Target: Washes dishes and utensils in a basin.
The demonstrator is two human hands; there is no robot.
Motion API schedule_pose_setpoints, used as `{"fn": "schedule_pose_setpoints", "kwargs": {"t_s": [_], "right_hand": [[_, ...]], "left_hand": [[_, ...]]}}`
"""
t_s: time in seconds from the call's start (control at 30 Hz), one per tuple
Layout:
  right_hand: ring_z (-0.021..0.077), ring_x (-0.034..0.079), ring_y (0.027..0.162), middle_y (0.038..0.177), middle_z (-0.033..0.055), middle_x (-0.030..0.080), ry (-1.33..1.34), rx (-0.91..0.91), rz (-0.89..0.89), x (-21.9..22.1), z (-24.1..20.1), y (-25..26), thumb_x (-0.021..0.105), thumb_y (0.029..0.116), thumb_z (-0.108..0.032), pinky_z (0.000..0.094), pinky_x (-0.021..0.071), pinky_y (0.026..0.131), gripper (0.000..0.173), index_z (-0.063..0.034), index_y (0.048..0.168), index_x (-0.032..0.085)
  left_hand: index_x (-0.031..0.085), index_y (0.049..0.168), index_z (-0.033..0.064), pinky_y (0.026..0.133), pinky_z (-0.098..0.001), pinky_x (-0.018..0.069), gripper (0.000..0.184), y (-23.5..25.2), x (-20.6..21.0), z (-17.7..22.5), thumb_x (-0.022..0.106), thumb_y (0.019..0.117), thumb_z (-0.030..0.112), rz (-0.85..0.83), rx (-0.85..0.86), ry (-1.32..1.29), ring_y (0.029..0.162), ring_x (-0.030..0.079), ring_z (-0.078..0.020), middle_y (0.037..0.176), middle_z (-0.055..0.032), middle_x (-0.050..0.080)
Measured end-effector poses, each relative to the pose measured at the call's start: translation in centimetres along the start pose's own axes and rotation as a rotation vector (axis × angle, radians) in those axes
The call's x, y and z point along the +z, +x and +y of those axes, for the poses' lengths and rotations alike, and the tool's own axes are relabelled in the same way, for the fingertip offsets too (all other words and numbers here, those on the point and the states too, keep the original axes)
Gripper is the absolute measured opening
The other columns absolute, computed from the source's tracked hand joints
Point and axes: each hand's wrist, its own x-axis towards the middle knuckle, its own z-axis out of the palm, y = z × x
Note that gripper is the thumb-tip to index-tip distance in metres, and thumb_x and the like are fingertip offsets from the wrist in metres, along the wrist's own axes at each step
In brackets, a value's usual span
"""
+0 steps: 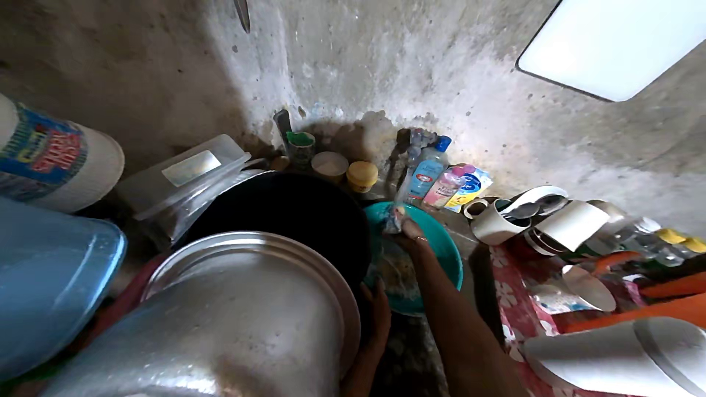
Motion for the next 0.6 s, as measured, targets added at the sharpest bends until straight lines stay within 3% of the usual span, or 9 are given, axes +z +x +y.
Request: {"fn": "schedule_pose_setpoints", "kwargs": {"t_s": [0.1,0.23,0.27,0.3,0.37,0.43,0.5,0.6], "right_hand": [[0.0229,0.064,0.081,0.099,0.0132,0.059,0.379,0.038,-0.032,0.8,0.7,0.5,0.031,0.1125,-0.041,0.04,0.0581,0.07,0.044,-0.0065,0.136,0.044],[0.0231,0.065,0.082,0.098,0.0116,0.061,0.643,0.049,-0.024,0.8,0.7,0.4,0.028,0.1102,-0.05,0.0423,0.0585,0.068,0.048,-0.0094,0.129,0.047],[0.0229,0.066,0.08,0.096,0.0116,0.062,0.628,0.039,-0.02,0.7,0.7,0.3,0.028,0.1108,-0.047,0.0418,0.0588,0.066,0.046,-0.0088,0.127,0.048],[0.0227,0.065,0.079,0.096,0.0118,0.061,0.591,0.02,-0.016,0.5,0.8,0.3,0.029,0.112,-0.04,0.0413,0.0584,0.066,0.041,-0.0073,0.128,0.047],[0.0182,0.063,0.073,0.093,0.0096,0.059,0.419,-0.024,0.0,0.3,1.0,-0.1,0.031,0.1118,-0.02,0.0351,0.0567,0.063,0.027,-0.004,0.129,0.045],[0.013,0.057,0.07,0.092,0.0079,0.057,0.131,-0.079,0.044,0.3,0.8,-1.1,0.036,0.1098,-0.009,0.0296,0.052,0.062,0.023,0.001,0.128,0.047],[0.0156,0.057,0.08,0.103,0.0138,0.059,-0.168,-0.121,0.075,0.5,0.3,-2.5,0.047,0.1076,-0.007,0.0323,0.0517,0.073,0.028,0.0071,0.132,0.05],[0.0192,0.058,0.083,0.106,0.0179,0.06,-0.475,-0.183,0.065,0.7,0.3,-3.2,0.047,0.1089,-0.012,0.0349,0.051,0.077,0.031,0.009,0.131,0.053]], "left_hand": [[0.017,0.16,-0.0061,0.116,-0.043,0.0372,0.065,0.0,0.1,-0.3,0.052,0.1066,0.009,0.011,0.013,-0.029,0.142,0.043,-0.0353,0.156,-0.0317,0.036],[0.011,0.159,-0.0106,0.116,-0.0353,0.0363,0.065,-2.6,-0.4,5.3,0.047,0.1062,0.001,-0.02,-0.076,-0.018,0.144,0.041,-0.032,0.159,-0.0332,0.03],[0.012,0.157,-0.0131,0.116,-0.0353,0.0369,0.065,-2.4,-0.1,4.3,0.048,0.1053,0.001,0.007,-0.022,-0.038,0.143,0.041,-0.0343,0.157,-0.0357,0.03],[0.016,0.156,-0.0151,0.116,-0.0363,0.038,0.065,-1.6,0.3,2.3,0.05,0.1038,0.002,0.043,0.051,-0.049,0.142,0.043,-0.0367,0.155,-0.0377,0.033],[0.016,0.157,-0.0127,0.117,-0.0384,0.0361,0.064,-0.7,0.0,1.1,0.051,0.1056,0.006,-0.005,0.031,0.001,0.143,0.042,-0.0355,0.156,-0.0352,0.034],[0.019,0.157,-0.0101,0.116,-0.0414,0.0363,0.063,-0.3,-0.1,0.5,0.052,0.1068,0.008,-0.016,0.006,0.039,0.142,0.044,-0.0352,0.154,-0.0336,0.038],[0.017,0.159,-0.0086,0.117,-0.043,0.0361,0.065,-0.1,0.1,0.0,0.051,0.1062,0.007,-0.015,0.007,0.022,0.143,0.043,-0.036,0.156,-0.0334,0.036],[0.021,0.157,-0.0105,0.117,-0.043,0.0355,0.061,-0.2,-0.1,0.2,0.052,0.1068,0.008,-0.03,0.004,0.057,0.142,0.044,-0.0366,0.153,-0.0344,0.039]]}}
